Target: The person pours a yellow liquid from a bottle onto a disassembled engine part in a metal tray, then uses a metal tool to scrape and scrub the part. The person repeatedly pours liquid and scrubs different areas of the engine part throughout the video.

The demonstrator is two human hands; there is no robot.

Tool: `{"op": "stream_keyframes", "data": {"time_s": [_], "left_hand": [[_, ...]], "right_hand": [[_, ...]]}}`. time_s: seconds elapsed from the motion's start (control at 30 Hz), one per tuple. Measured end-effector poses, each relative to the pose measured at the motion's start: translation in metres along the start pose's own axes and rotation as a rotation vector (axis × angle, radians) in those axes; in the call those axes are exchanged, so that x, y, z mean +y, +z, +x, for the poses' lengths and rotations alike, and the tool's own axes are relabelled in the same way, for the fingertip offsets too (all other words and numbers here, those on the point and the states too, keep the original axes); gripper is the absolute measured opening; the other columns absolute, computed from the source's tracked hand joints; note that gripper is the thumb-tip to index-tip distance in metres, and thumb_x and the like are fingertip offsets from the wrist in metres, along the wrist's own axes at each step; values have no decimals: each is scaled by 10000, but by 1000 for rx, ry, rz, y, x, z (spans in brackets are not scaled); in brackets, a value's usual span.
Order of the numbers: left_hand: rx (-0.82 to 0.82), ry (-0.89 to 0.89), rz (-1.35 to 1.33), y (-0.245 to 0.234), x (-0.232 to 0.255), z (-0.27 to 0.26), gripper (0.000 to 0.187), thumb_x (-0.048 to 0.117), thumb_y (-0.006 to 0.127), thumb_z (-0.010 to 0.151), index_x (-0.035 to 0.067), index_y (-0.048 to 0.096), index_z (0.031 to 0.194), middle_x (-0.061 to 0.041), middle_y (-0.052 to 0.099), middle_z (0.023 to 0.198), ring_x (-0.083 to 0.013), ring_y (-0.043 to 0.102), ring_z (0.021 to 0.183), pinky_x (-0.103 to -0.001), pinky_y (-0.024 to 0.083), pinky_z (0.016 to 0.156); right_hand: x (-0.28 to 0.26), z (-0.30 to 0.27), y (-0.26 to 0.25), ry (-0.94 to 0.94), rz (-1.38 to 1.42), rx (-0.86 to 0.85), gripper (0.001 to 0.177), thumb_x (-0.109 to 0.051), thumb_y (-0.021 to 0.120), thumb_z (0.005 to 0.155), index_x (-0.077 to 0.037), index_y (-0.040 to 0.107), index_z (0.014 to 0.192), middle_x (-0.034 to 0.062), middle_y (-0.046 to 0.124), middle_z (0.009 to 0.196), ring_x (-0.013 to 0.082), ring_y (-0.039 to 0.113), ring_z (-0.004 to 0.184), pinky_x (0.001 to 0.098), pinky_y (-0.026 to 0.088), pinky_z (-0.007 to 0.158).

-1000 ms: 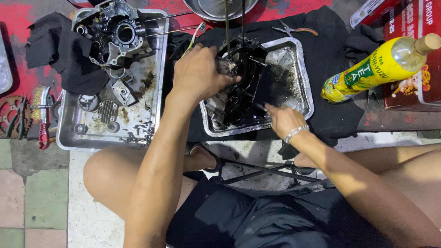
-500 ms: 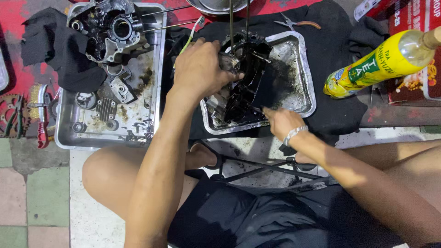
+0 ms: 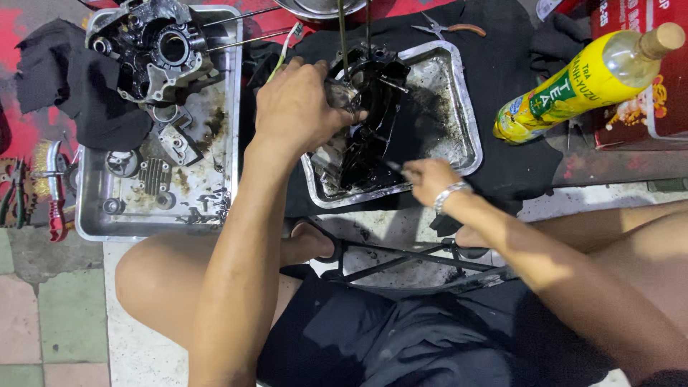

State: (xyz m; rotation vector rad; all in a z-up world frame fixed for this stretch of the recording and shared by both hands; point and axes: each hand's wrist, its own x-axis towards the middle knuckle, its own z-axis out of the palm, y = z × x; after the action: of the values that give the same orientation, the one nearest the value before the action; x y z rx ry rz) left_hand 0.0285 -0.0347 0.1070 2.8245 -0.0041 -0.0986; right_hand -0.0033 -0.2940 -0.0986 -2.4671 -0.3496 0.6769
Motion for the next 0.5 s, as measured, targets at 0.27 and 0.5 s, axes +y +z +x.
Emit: {"op": "stream_keyframes", "data": {"time_s": [0.27,0.5], "left_hand": [[47,31,0,0,1,-1,852,588,924,617,12,681,1196,-233,657,1154,-386,613,1126,-480,496,916],[35,30,19,3,1,-2,867,596,917,637,13,669,1229,-263,634,1216,-400,595,1168,-484,486,940]], "right_hand": [[4,-24,-5,10,16,-41,291,-182,597,951,-117,750,1190,215,743,1029,401,723,929,458,560,881],[4,-25,13,-50,30,62,282,-178,617,940,-80,753,1167,234,733,995,420,703,911,475,546,849]]}}
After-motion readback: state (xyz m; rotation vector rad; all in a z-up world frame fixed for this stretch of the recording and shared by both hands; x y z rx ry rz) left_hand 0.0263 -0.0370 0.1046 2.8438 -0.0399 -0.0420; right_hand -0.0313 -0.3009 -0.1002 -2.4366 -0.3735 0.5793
